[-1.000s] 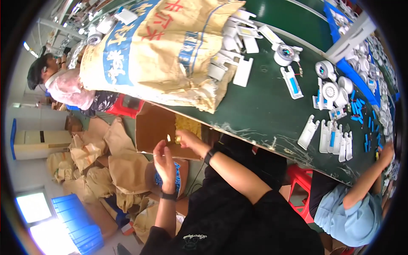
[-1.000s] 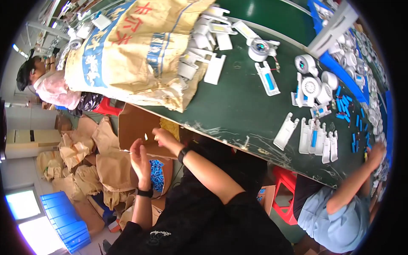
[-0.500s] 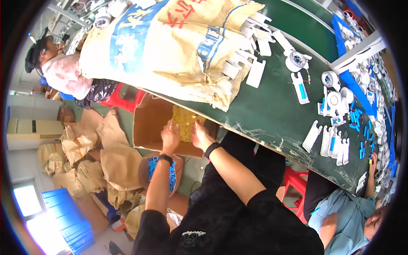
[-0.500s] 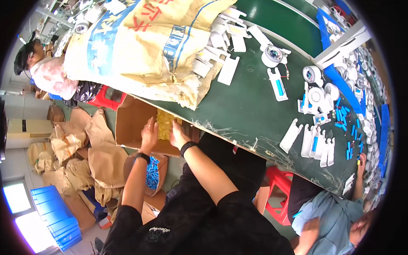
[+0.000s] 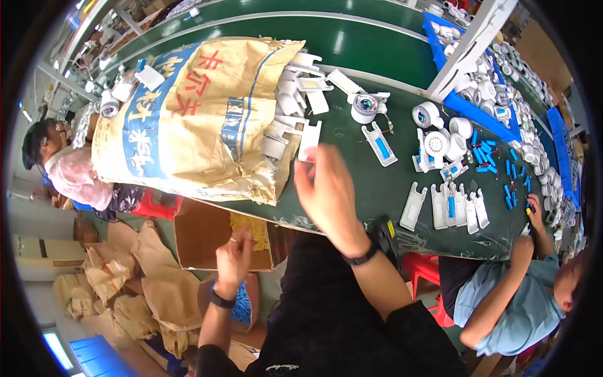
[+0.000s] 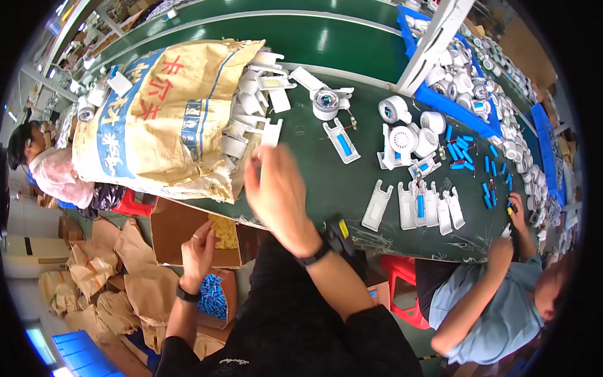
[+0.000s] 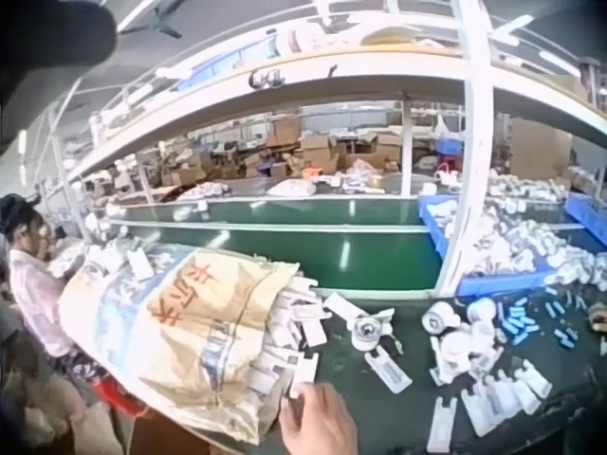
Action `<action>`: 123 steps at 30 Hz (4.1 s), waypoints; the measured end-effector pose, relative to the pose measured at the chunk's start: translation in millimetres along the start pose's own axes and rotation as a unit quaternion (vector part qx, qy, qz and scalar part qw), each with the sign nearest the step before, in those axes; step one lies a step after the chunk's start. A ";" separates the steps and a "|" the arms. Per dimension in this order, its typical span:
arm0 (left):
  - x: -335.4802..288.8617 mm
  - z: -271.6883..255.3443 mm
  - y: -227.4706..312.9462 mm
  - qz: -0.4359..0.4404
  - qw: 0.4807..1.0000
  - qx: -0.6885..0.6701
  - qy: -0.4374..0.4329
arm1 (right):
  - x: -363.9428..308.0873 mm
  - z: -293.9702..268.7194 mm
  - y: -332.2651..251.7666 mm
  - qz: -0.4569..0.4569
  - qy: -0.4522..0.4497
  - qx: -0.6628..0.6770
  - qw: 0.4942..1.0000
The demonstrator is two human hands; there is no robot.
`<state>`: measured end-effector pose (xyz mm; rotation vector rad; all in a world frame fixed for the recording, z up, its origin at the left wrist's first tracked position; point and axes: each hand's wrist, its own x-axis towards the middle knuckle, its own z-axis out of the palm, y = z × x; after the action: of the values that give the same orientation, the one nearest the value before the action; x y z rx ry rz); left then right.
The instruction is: Assembling small electronic components into plastic housings on a factory production line.
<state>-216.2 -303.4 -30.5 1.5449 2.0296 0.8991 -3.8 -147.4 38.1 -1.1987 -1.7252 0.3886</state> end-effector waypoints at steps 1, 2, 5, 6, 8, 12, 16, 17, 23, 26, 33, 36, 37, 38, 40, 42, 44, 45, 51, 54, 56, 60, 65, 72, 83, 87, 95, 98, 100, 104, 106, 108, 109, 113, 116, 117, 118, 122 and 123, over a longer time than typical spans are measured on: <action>-1.1 6.2 23.3 0.012 1.000 -0.021 -0.014 | 21.2 5.7 13.8 0.005 0.043 -0.121 0.992; 0.3 10.5 55.3 0.030 0.998 -0.044 -0.016 | 29.6 17.5 26.1 0.047 0.029 -0.139 0.989; 2.2 22.3 117.0 0.047 0.992 -0.113 -0.020 | 26.9 55.5 55.4 0.089 -0.007 -0.200 0.976; 3.4 25.0 129.0 0.021 0.985 -0.169 -0.021 | 26.2 55.4 57.5 0.089 -0.014 -0.229 0.969; 12.2 32.4 139.5 -0.003 0.973 -0.228 -0.023 | 22.9 42.1 59.7 0.087 -0.020 -0.261 0.961; 43.6 62.6 154.5 -0.007 0.898 -0.438 -0.045 | -4.2 -42.4 59.9 0.100 -0.014 0.028 0.995; 69.4 95.9 192.6 -0.062 0.736 -0.633 -0.232 | -39.7 -92.3 41.3 0.328 -0.096 0.289 0.894; 69.8 105.6 201.0 -0.078 0.709 -0.657 -0.242 | -50.4 -94.9 44.7 0.295 -0.096 0.290 0.905; 69.1 131.5 210.8 -0.154 0.625 -0.718 -0.265 | -60.1 -121.9 34.6 0.107 0.076 -0.018 0.991; 67.3 130.8 220.2 -0.147 0.628 -0.707 -0.290 | -60.6 -133.2 38.5 0.010 0.015 -0.027 0.999; 65.3 130.2 224.7 -0.148 0.635 -0.699 -0.293 | -63.7 -130.5 43.6 0.011 0.005 0.015 1.000; 65.1 131.1 221.4 -0.147 0.648 -0.689 -0.290 | -63.5 -126.7 44.5 0.004 0.006 0.009 1.000; 64.5 130.1 220.4 -0.147 0.648 -0.690 -0.287 | -62.9 -125.4 43.4 0.004 0.005 0.010 1.000; 64.2 128.9 219.4 -0.147 0.649 -0.691 -0.284 | -62.0 -124.2 41.4 0.003 0.005 0.005 1.000; 64.0 126.9 221.3 -0.147 0.650 -0.690 -0.282 | -61.2 -122.9 40.1 0.002 0.004 -0.001 1.000; 64.8 126.1 220.3 -0.148 0.653 -0.688 -0.279 | -61.2 -119.6 40.9 -0.014 0.017 -0.016 1.000; 66.2 125.9 217.2 -0.142 0.646 -0.691 -0.291 | -61.2 -116.6 41.4 -0.016 0.022 -0.024 0.999; 66.6 124.8 217.8 -0.143 0.646 -0.692 -0.289 | -61.2 -115.7 41.7 -0.018 0.028 -0.035 0.999; 67.3 121.8 219.0 -0.155 0.653 -0.676 -0.304 | -62.2 -120.8 43.7 0.016 0.049 -0.022 0.998; 64.5 122.8 221.0 -0.181 0.646 -0.672 -0.315 | -65.3 -137.2 42.4 0.050 0.089 -0.038 0.994; 64.6 129.6 207.3 -0.152 0.725 -0.607 -0.287 | -63.9 -161.4 50.4 0.045 0.147 -0.100 0.983; 68.3 171.1 220.3 -0.127 0.761 -0.554 -0.313 | -79.7 -205.3 65.4 0.145 0.226 0.031 0.963; 64.9 209.7 224.3 -0.073 0.861 -0.434 -0.256 | -97.7 -238.1 75.6 0.158 0.303 0.222 0.913; 62.5 197.9 205.7 0.180 0.947 -0.185 -0.190 | -149.4 -281.9 110.8 0.231 0.307 0.332 0.861; 29.9 175.2 199.0 0.418 0.871 0.151 -0.207 | -145.0 -278.3 124.6 0.270 0.220 0.147 0.926; 44.3 159.8 220.0 0.387 0.881 0.137 -0.233 | -110.6 -262.8 127.4 0.251 0.243 -0.054 0.935; 62.0 145.9 247.5 0.416 0.859 0.066 -0.292 | -113.0 -298.3 143.7 0.304 0.178 -0.303 0.886; 71.2 159.5 273.5 0.519 0.813 0.044 -0.261 | -111.4 -323.0 158.8 0.283 0.186 -0.356 0.871; 86.1 180.2 311.1 0.552 0.797 0.048 -0.241 | -111.9 -325.2 158.4 0.304 0.173 -0.328 0.878; 129.7 240.8 345.7 0.687 0.688 0.090 -0.215 | -108.8 -317.9 142.1 0.342 0.130 -0.237 0.900; 136.0 254.6 352.9 0.706 0.662 0.078 -0.239 | -117.8 -311.5 137.7 0.293 0.100 -0.214 0.927; 139.8 262.6 353.6 0.733 0.611 0.119 -0.274 | -122.4 -301.9 129.2 0.284 0.088 -0.188 0.936; 143.6 263.8 353.0 0.726 0.612 0.130 -0.285 | -123.6 -297.2 125.8 0.235 0.081 -0.170 0.954; 154.8 268.0 347.5 0.709 0.628 0.098 -0.306 | -129.8 -278.4 136.8 0.115 0.084 -0.247 0.958; 154.3 267.5 350.5 0.683 0.637 0.119 -0.338 | -130.4 -274.0 139.1 0.100 0.041 -0.319 0.941; 154.9 269.3 350.9 0.683 0.636 0.119 -0.339 | -132.9 -273.5 144.8 0.080 0.031 -0.341 0.936; 156.1 271.5 351.8 0.666 0.649 0.093 -0.356 | -134.0 -273.0 148.7 0.059 0.022 -0.363 0.929; 164.7 274.6 355.0 0.628 0.678 0.032 -0.380 | -124.5 -272.0 148.1 0.051 0.038 -0.356 0.932; 165.7 274.4 355.1 0.629 0.677 0.031 -0.381 | -120.5 -271.0 148.6 0.059 0.035 -0.363 0.929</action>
<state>163.4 -21.0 40.7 2.7016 0.2035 0.3370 310.4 -247.8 2.4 -1.8176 -1.7901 -0.2624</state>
